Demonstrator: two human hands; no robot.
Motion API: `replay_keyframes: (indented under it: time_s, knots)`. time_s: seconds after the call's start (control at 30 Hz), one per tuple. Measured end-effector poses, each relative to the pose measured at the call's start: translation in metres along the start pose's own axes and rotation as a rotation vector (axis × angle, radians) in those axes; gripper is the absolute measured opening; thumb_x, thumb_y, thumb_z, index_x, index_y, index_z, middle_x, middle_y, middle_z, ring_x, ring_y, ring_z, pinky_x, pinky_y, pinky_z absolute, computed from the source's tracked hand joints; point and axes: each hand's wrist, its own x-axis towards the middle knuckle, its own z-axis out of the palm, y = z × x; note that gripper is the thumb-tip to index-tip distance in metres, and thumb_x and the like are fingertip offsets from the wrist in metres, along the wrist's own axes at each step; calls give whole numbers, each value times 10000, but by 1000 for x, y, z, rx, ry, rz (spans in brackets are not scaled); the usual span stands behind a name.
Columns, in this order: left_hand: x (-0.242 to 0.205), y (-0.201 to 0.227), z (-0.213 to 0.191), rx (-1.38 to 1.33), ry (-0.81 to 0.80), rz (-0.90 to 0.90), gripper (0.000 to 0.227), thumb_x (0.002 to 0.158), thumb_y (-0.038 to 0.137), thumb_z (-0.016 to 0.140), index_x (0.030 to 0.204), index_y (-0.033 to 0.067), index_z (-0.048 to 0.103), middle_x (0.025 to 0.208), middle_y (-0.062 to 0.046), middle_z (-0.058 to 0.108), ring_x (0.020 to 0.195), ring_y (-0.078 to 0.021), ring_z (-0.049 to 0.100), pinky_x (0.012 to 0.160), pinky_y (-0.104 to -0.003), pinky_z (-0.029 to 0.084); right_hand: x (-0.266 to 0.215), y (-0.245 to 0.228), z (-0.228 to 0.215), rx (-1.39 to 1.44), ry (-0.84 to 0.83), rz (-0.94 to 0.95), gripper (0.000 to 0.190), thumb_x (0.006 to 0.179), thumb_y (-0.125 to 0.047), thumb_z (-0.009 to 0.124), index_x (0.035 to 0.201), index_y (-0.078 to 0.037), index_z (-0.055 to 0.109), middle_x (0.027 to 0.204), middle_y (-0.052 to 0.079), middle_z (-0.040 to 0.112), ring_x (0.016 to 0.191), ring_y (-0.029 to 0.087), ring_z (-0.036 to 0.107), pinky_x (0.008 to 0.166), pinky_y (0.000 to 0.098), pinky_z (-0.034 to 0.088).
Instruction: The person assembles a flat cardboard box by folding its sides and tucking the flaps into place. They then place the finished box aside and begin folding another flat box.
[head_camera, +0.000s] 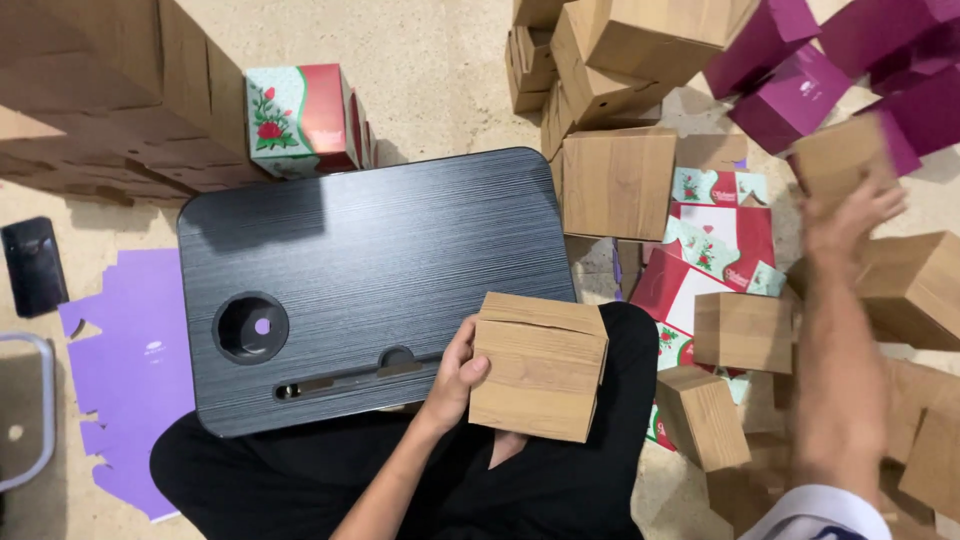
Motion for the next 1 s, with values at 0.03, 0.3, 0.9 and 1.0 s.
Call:
replay_keyframes:
  time_s: [0.03,0.3,0.9,1.0]
  knots:
    - [0,0,1,5,0,-15,793,827,576,714,1372,46,491,1240,-63,605,1113,-154,601,928,-314,484,19,8,1,62,223,-209,799,934,-196,849,1523,-16,340,1422,239,173,1309,417,178,1116,574,234]
    - [1,6,0,-37,-13,-47,888,851,617,672,1479,38,432,1300,-110,603,1166,-230,610,964,-389,511,14,-6,15,197,125,-354,371,943,81,674,1290,-7,577,1181,176,534,1081,344,532,974,451,488]
    - [4,10,-2,30,-24,-120,884,861,687,606,1461,58,444,1348,-96,575,1221,-230,584,995,-415,498,54,-82,148,305,141,-347,134,994,-116,701,1016,-235,761,1036,95,586,805,271,676,664,409,559]
    - [4,9,-4,13,-39,-147,910,846,714,621,1452,59,443,1328,-93,582,1200,-231,603,975,-417,524,64,-77,176,388,237,-461,200,875,-48,507,908,-154,674,772,37,692,725,233,672,659,385,517]
